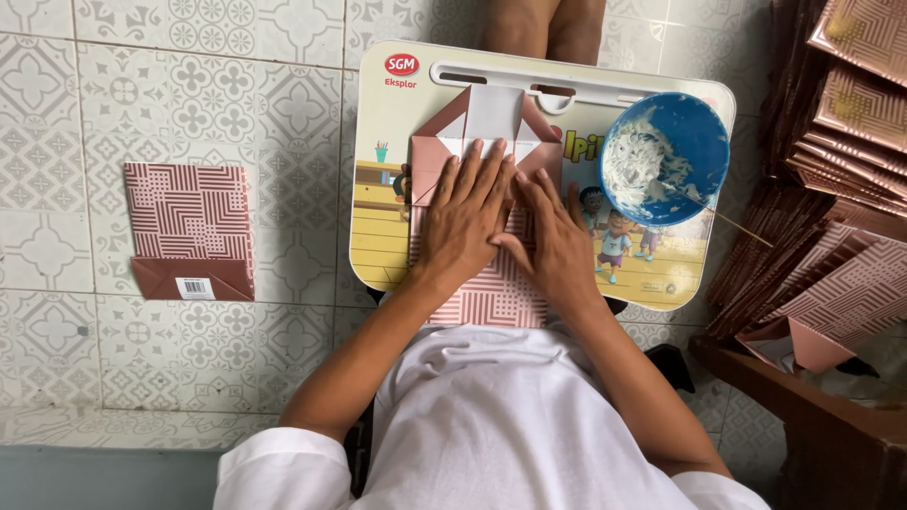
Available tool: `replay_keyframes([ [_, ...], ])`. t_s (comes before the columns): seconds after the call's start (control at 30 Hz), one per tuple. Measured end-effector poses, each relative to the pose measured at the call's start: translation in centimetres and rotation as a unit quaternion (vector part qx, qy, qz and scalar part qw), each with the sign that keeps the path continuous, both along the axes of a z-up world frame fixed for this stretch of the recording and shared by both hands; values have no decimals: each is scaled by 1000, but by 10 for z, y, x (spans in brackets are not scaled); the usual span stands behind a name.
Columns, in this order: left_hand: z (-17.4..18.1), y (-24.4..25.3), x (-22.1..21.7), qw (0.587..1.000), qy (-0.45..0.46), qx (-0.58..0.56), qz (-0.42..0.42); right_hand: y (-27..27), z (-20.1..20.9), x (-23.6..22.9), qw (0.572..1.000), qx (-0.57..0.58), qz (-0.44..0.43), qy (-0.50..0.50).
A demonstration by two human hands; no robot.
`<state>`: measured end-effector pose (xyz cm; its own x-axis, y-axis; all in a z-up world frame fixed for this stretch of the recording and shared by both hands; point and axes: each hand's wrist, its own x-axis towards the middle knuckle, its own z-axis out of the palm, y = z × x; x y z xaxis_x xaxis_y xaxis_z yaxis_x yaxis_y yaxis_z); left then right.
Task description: Applying adhesive to paper templates using a small stick and folding them to create paper bags
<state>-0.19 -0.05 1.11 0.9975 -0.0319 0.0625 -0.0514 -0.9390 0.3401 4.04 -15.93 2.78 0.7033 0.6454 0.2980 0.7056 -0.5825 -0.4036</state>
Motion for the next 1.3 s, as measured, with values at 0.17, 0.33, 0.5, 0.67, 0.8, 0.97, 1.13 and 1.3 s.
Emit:
replay_keyframes([
  [0.17, -19, -3, 4, 997, -67, 9, 20, -8, 3, -7, 1000, -9, -23, -6],
  [0.33, -21, -3, 4, 996, -84, 2, 27, -30, -15, -18, 999, 9, -41, 5],
  [0.5, -14, -4, 4, 996, -84, 3, 29, -58, -22, -29, 994, 22, -108, 13],
  [0.67, -17, -5, 5, 995, -91, 15, 27, -67, -27, -24, 989, 120, -84, -29],
  [0.8, -19, -5, 5, 995, -96, 24, 26, -48, -10, -17, 983, 175, -51, 24],
  [0.97, -14, -4, 4, 997, -66, 23, 22, -19, -4, 6, 985, 174, -13, 17],
  [1.13, -15, -1, 3, 998, -52, 17, 21, 2, -4, 17, 995, 94, 23, -1],
  [1.3, -1, 34, -5, 1000, -17, 7, -17, -7, -26, 15, 995, -5, 0, -102],
])
